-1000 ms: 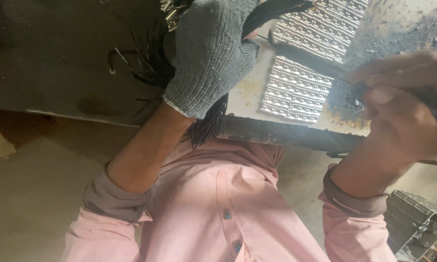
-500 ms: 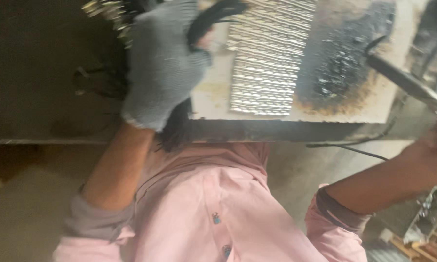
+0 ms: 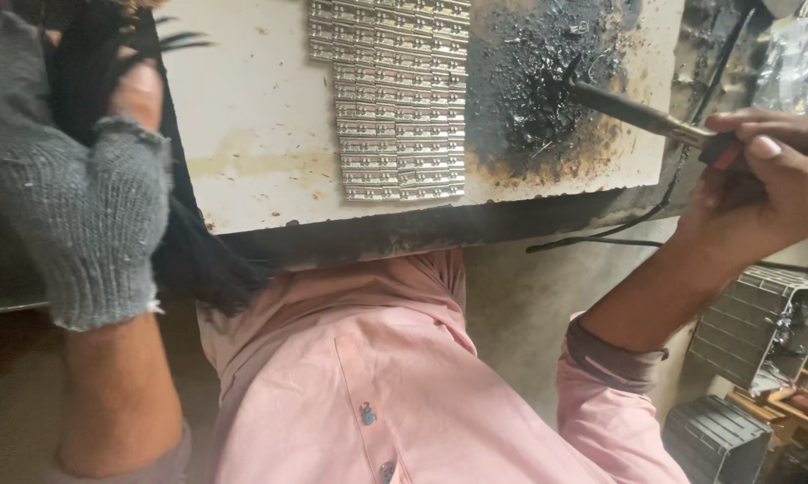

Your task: The person holds a bundle of black wires in the left hand and uses a soldering iron in the right hand to apply solder to the wire ends. The process is repeated continuously across the clip, with the person dipping the wires into molten solder and moving them along the work surface.

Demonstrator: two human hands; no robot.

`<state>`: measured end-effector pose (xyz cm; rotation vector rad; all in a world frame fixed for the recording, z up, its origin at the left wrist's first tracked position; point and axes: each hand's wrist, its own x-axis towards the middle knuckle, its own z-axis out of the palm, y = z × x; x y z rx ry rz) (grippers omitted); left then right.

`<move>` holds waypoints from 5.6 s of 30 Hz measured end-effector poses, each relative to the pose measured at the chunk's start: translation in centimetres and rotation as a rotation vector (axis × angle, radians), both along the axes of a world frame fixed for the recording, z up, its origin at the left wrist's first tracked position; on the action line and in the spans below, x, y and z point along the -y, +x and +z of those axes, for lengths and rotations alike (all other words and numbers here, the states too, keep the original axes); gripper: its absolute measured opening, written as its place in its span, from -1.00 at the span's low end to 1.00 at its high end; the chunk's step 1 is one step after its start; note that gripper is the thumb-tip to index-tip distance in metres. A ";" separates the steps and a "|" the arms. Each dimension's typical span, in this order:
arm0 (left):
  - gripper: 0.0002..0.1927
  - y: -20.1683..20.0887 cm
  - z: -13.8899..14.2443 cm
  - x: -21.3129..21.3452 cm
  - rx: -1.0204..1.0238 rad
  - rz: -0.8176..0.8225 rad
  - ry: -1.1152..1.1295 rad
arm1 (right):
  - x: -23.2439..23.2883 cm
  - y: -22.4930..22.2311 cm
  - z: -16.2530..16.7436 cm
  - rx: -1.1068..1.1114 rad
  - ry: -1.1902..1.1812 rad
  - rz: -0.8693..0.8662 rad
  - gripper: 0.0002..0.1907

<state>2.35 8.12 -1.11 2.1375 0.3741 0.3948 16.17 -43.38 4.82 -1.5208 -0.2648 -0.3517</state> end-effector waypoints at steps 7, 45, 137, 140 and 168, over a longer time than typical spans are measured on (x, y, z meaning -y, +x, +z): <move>-0.75 2.1 0.3 2.4 0.140 -0.120 -0.053 | 2.9 2.0 -0.6 -0.068 -0.004 0.095 -0.93; -0.95 2.4 1.5 4.1 0.320 -0.180 -0.132 | 4.0 3.6 -3.4 0.144 -0.104 0.084 -0.90; -0.79 5.8 0.4 3.3 0.237 0.018 0.175 | -7.4 3.1 -2.4 -0.078 0.120 0.099 -0.90; -0.85 6.0 1.5 3.5 0.238 0.041 0.190 | -1.1 2.0 -3.0 -0.095 0.137 -0.025 -0.90; -0.94 7.3 0.6 2.4 0.382 -0.045 -0.080 | -2.6 2.7 -4.7 -0.066 0.132 0.082 -0.94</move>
